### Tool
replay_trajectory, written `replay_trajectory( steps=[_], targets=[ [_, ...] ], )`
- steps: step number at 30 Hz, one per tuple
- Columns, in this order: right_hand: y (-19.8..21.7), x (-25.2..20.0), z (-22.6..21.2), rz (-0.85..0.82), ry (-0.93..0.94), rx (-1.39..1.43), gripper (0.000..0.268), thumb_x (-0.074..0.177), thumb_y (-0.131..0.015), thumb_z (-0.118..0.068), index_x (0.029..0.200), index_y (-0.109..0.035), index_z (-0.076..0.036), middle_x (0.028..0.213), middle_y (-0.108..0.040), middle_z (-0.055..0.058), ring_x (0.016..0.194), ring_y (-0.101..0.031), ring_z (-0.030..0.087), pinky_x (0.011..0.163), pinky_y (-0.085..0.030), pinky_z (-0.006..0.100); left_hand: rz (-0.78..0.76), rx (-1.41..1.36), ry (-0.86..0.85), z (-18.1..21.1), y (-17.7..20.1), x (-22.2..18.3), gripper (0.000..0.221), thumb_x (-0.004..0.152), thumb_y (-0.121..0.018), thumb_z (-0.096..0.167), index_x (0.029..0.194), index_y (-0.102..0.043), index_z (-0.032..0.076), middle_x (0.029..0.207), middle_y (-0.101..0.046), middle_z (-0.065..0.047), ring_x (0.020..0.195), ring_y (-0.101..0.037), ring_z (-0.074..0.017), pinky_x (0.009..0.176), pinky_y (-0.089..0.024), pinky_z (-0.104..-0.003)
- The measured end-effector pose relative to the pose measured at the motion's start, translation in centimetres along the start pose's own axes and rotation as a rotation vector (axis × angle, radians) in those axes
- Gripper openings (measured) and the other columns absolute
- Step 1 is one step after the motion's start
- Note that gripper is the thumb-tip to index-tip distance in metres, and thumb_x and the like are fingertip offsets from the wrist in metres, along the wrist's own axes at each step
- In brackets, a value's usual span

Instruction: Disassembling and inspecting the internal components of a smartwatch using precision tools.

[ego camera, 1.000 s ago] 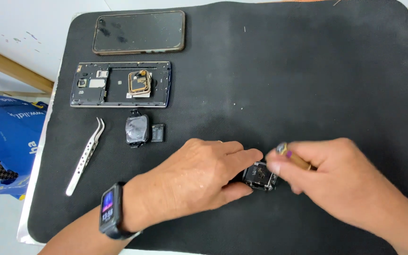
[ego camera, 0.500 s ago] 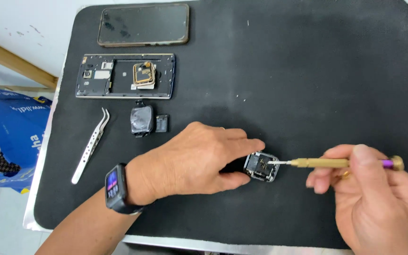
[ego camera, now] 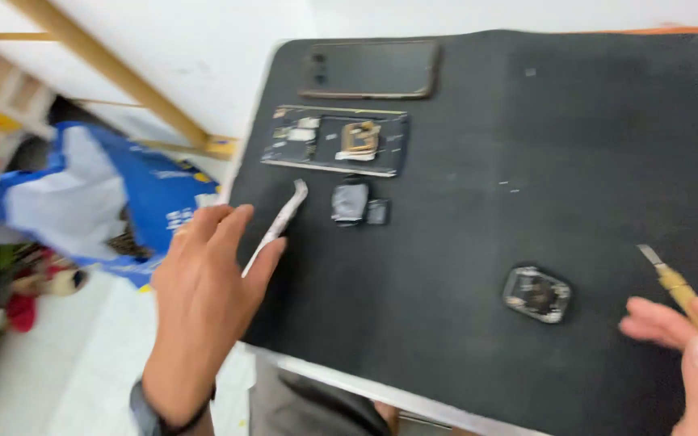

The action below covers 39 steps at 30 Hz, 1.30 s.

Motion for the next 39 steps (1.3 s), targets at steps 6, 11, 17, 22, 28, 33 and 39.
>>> replay_trajectory(
  steps=[6,11,17,22,28,33,39],
  targets=[
    [-4.0,0.8,-6.7,0.040,0.108,-0.686,0.034,0.117,-0.055,-0.016,0.147,-0.070,-0.012,0.135,-0.073,0.002,0.121,-0.066,0.029,0.100,-0.048,0.043,-0.329,-0.302,0.119,-3.1,-3.2,0.4,0.026,0.090,-0.073,0.035,0.110,-0.076,0.019,0.085,-0.067,-0.003,0.081,-0.068,-0.0279,0.068,-0.049,-0.044],
    [-4.8,0.8,-7.1,-0.123,0.526,-0.604,0.028,0.103,-0.053,-0.005,0.126,-0.067,-0.006,0.129,-0.072,0.020,0.120,-0.068,0.029,0.106,-0.046,0.045,-0.101,-0.085,-0.004,-3.2,-3.0,-0.5,0.011,0.099,-0.071,0.022,0.106,-0.075,0.015,0.100,-0.074,-0.001,0.088,-0.071,-0.0223,0.069,-0.052,-0.036],
    [-4.4,-0.1,-8.3,-0.053,0.461,-0.479,0.021,0.104,-0.051,0.002,0.111,-0.071,-0.002,0.109,-0.078,0.009,0.115,-0.074,0.027,0.108,-0.050,0.045,-0.338,-0.592,0.236,1.2,1.6,-2.1,0.046,0.092,-0.061,0.017,0.138,-0.063,0.016,0.139,-0.069,-0.005,0.124,-0.066,-0.0187,0.104,-0.046,-0.033],
    [-5.2,0.2,-9.1,0.001,0.426,-0.467,0.015,0.091,-0.073,0.002,0.106,-0.076,-0.004,0.088,-0.071,0.007,0.108,-0.075,0.023,0.103,-0.055,0.042,-0.558,-0.913,0.305,8.9,1.6,-1.3,0.031,0.089,-0.070,0.022,0.119,-0.079,0.023,0.063,-0.056,0.005,0.051,-0.039,-0.0102,0.049,-0.038,-0.027],
    [-5.2,0.2,-9.6,-0.029,0.365,-0.408,0.021,0.085,-0.076,0.002,0.104,-0.076,-0.007,0.107,-0.078,0.008,0.105,-0.074,0.022,0.101,-0.057,0.035,-0.447,-1.005,-0.141,11.6,-1.2,-1.0,0.026,0.097,-0.065,0.023,0.117,-0.075,0.010,0.084,-0.072,0.003,0.065,-0.061,-0.0098,0.055,-0.053,-0.024],
    [-5.1,-0.1,-9.8,0.009,0.254,-0.408,0.018,0.084,-0.078,0.003,0.094,-0.079,-0.013,0.098,-0.079,0.008,0.096,-0.075,0.019,0.085,-0.059,0.024,-0.298,-0.871,-0.297,12.9,-1.5,-0.8,0.019,0.099,-0.063,0.018,0.115,-0.069,0.010,0.077,-0.065,0.001,0.060,-0.060,-0.0169,0.057,-0.051,-0.030],
    [-4.6,-0.7,-8.9,-0.077,0.520,-0.504,0.011,0.084,-0.077,0.000,0.090,-0.075,-0.008,0.083,-0.077,0.002,0.095,-0.079,0.022,0.093,-0.061,0.038,-0.194,-0.751,-0.581,14.6,-1.3,0.3,0.028,0.099,-0.074,0.014,0.124,-0.066,0.006,0.073,-0.046,0.000,0.056,-0.045,-0.0155,0.045,-0.041,-0.030]
  ],
)
Point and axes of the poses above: each hand's wrist, its own x-axis towards the middle knuckle, its own y-axis out of the back of the hand, z = x × y, the point moved 3 cm from there along x, towards the middle knuckle
